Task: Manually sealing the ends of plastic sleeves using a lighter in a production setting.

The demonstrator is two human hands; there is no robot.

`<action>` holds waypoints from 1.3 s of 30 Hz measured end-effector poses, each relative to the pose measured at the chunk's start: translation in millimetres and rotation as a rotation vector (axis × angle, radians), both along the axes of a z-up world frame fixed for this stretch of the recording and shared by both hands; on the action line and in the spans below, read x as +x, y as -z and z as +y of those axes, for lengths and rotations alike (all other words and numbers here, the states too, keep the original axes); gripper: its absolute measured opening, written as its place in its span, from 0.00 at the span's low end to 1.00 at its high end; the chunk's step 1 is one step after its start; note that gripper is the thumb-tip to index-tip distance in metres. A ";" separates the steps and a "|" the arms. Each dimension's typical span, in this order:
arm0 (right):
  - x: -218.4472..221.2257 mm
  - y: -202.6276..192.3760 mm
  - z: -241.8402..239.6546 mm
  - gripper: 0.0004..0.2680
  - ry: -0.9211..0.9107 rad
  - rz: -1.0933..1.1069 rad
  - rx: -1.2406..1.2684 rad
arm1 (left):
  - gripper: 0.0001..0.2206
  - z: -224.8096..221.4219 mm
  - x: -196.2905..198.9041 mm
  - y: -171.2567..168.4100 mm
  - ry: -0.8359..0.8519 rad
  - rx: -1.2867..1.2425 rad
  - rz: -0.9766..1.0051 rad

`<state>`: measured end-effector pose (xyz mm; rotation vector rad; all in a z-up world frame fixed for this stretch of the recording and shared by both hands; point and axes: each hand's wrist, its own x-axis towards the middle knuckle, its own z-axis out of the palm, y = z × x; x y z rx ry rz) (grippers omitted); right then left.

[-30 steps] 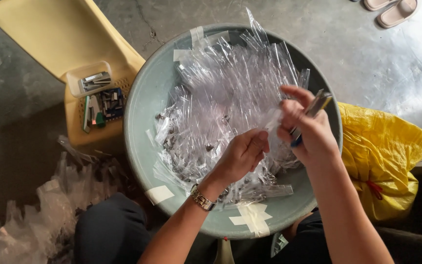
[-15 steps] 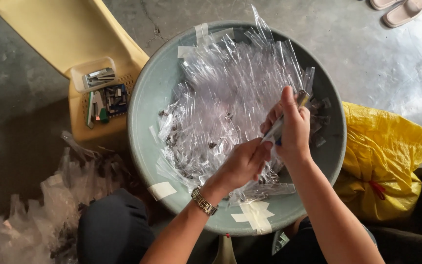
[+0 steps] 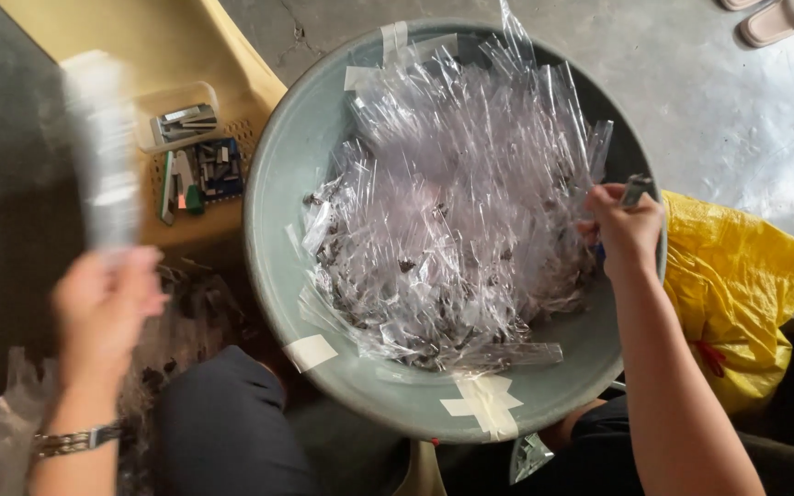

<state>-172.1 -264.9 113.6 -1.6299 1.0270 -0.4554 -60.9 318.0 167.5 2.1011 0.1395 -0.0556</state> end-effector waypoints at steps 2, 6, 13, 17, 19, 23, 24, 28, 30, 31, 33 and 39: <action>-8.3 30.0 -8.7 0.02 -0.042 0.159 -0.077 | 0.14 99.3 2.6 94.3 -0.145 0.362 0.025; -14.3 92.8 -21.4 0.07 -0.120 0.510 -0.185 | 0.26 235.0 -72.8 237.7 -0.255 1.007 0.310; -0.6 81.7 13.5 0.03 -0.111 0.373 -0.149 | 0.35 183.1 -68.4 214.4 -0.317 0.949 0.829; -9.3 43.1 -3.2 0.03 -0.267 0.455 -0.299 | 0.26 81.2 41.2 127.9 0.020 0.618 0.026; -16.3 16.8 -2.1 0.04 -0.289 0.493 -0.383 | 0.19 -6.9 78.5 73.9 0.201 0.395 -0.260; -29.5 -49.4 24.9 0.03 -0.299 0.276 -0.218 | 0.17 -188.3 110.8 80.2 0.606 0.132 -0.274; -32.2 -64.8 31.6 0.04 -0.321 0.215 -0.163 | 0.22 -226.1 121.6 108.8 0.668 0.084 -0.160; -30.8 -99.5 45.8 0.04 -0.335 0.232 -0.265 | 0.30 -303.9 111.2 207.4 0.548 0.290 -0.152; -31.8 -106.1 43.3 0.05 -0.381 0.145 -0.218 | 0.17 -315.0 71.6 188.0 0.352 0.334 0.283; -32.8 -107.3 40.7 0.05 -0.380 0.147 -0.221 | 0.17 -318.4 63.2 187.3 0.354 0.330 0.284; -35.3 -109.1 39.5 0.05 -0.357 0.140 -0.188 | 0.15 -319.9 46.6 184.7 0.381 0.365 0.184; -34.6 -100.6 44.1 0.03 -0.442 -0.250 0.004 | 0.06 -324.5 47.7 123.5 0.504 -0.188 -0.198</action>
